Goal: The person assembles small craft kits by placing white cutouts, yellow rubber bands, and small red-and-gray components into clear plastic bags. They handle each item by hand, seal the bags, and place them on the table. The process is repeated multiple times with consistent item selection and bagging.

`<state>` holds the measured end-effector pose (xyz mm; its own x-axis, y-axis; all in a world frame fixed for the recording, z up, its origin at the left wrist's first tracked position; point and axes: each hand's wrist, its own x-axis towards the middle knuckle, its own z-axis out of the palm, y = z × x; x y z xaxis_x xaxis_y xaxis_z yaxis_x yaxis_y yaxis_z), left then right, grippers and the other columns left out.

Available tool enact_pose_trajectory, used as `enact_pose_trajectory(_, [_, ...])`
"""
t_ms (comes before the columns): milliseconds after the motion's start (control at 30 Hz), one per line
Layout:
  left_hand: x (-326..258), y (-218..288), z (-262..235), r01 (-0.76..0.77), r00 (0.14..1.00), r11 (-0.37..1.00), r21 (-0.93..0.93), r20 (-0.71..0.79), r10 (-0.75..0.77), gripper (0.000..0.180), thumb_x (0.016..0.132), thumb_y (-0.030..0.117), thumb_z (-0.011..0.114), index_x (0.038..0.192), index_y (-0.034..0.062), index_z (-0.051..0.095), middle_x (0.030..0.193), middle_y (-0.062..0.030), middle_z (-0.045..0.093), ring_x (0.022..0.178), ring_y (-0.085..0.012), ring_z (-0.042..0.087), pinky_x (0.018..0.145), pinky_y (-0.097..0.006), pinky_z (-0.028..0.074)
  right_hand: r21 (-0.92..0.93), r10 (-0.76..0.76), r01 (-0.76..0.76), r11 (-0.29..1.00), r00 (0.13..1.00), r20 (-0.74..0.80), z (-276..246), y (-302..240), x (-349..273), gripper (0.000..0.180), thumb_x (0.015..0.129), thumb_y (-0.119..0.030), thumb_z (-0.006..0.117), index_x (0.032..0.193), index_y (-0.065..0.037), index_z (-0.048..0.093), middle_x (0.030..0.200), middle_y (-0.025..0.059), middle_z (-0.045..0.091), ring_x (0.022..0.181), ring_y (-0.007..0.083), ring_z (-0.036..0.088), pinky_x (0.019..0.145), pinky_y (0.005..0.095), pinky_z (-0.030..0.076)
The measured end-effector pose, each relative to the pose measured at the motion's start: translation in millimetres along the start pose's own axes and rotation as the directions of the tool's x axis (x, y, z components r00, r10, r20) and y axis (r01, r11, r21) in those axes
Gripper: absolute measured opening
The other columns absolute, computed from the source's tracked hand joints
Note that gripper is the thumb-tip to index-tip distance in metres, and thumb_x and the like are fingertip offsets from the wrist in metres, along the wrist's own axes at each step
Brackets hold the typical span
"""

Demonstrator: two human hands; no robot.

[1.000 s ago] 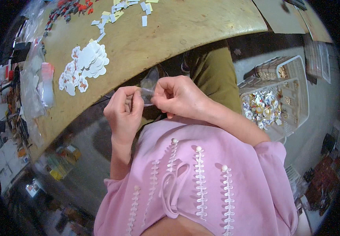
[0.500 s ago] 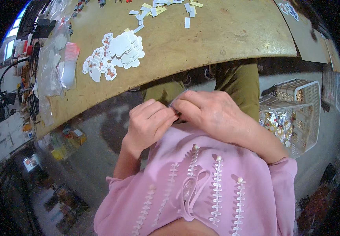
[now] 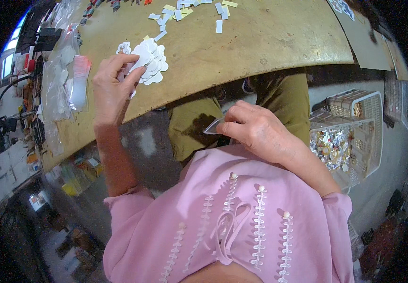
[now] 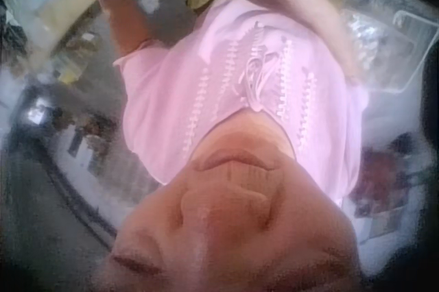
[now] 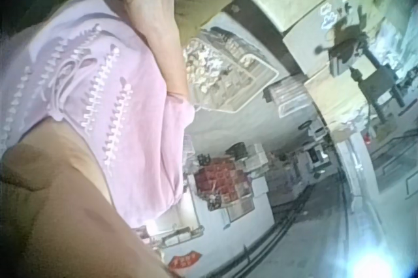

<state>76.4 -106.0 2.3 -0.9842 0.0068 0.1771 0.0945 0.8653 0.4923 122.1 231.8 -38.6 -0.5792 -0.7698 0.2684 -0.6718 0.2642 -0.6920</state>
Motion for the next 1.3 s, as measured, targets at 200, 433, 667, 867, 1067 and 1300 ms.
enact_pose_trajectory(200, [7, -5, -9, 0.230, 0.969, 0.913, -0.337, 0.163, -0.184, 0.019, 0.090, 0.009, 0.080, 0.107, 0.0016, 0.078, 0.094, -0.0062, 0.073, 0.082, -0.0115, 0.069, 0.074, -0.027, 0.055, 0.009, -0.017, 0.017, 1.000, 1.000, -0.010, 4, 4, 4, 0.034, 0.073, 0.001, 0.076, 0.107, -0.002, 0.074, 0.092, 0.0113, 0.063, 0.084, 0.0306, 0.065, 0.072, 0.0393, 0.056])
enact_pose_trajectory(433, [4, -2, -5, 0.086, 0.996, 0.988, -0.132, 0.009, -0.085, 0.013, 0.094, 0.006, 0.075, 0.105, 0.0003, 0.078, 0.091, -0.0067, 0.073, 0.081, -0.0112, 0.068, 0.072, -0.026, 0.055, -0.005, 0.036, -0.036, 0.999, 0.999, -0.007, 6, 4, 6, 0.030, 0.076, -0.002, 0.070, 0.106, -0.004, 0.069, 0.097, 0.0099, 0.061, 0.094, 0.0317, 0.062, 0.081, 0.0415, 0.054])
enact_pose_trajectory(667, [-42, 25, 2, -0.185, 0.850, 0.970, -0.158, -0.522, 0.077, 0.015, 0.090, -0.008, 0.075, 0.104, -0.0010, 0.074, 0.100, -0.0103, 0.074, 0.088, -0.0147, 0.068, 0.076, -0.027, 0.055, -0.126, -0.025, 0.004, 0.992, 0.986, -0.164, -2, -1, 16, 0.025, 0.077, -0.006, 0.070, 0.102, -0.004, 0.067, 0.113, 0.0109, 0.067, 0.106, 0.0309, 0.064, 0.088, 0.0416, 0.054])
enact_pose_trajectory(867, [-99, 97, 47, -0.145, 0.959, 0.586, -0.797, -0.258, -0.115, 0.023, 0.089, -0.016, 0.073, 0.106, -0.0009, 0.068, 0.106, -0.0079, 0.068, 0.091, -0.0118, 0.061, 0.080, -0.026, 0.050, -0.031, -0.047, 0.042, 0.999, 0.979, -0.199, 2, -8, 26, 0.024, 0.080, -0.005, 0.072, 0.104, -0.003, 0.070, 0.120, 0.0151, 0.068, 0.107, 0.0334, 0.068, 0.088, 0.0417, 0.056])
enact_pose_trajectory(1067, [-111, 89, 50, -0.072, 0.966, 0.640, -0.765, -0.212, -0.145, 0.022, 0.089, -0.014, 0.075, 0.103, 0.0011, 0.068, 0.099, -0.0055, 0.067, 0.088, -0.0107, 0.060, 0.078, -0.025, 0.048, 0.105, 0.060, -0.044, 0.994, 0.985, -0.160, 1, -10, 19, 0.031, 0.077, 0.002, 0.073, 0.108, -0.004, 0.073, 0.121, 0.0180, 0.067, 0.107, 0.0344, 0.069, 0.084, 0.0385, 0.059])
enact_pose_trajectory(1300, [-114, 93, 55, -0.024, 0.960, 0.598, -0.801, -0.185, -0.209, 0.021, 0.088, -0.012, 0.077, 0.100, 0.0020, 0.069, 0.096, -0.0061, 0.068, 0.085, -0.0123, 0.062, 0.075, -0.026, 0.049, 0.107, -0.001, 0.016, 0.994, 0.991, -0.137, 0, -14, 21, 0.035, 0.074, 0.010, 0.073, 0.107, -0.002, 0.075, 0.120, 0.0163, 0.068, 0.105, 0.0306, 0.070, 0.083, 0.0364, 0.059])
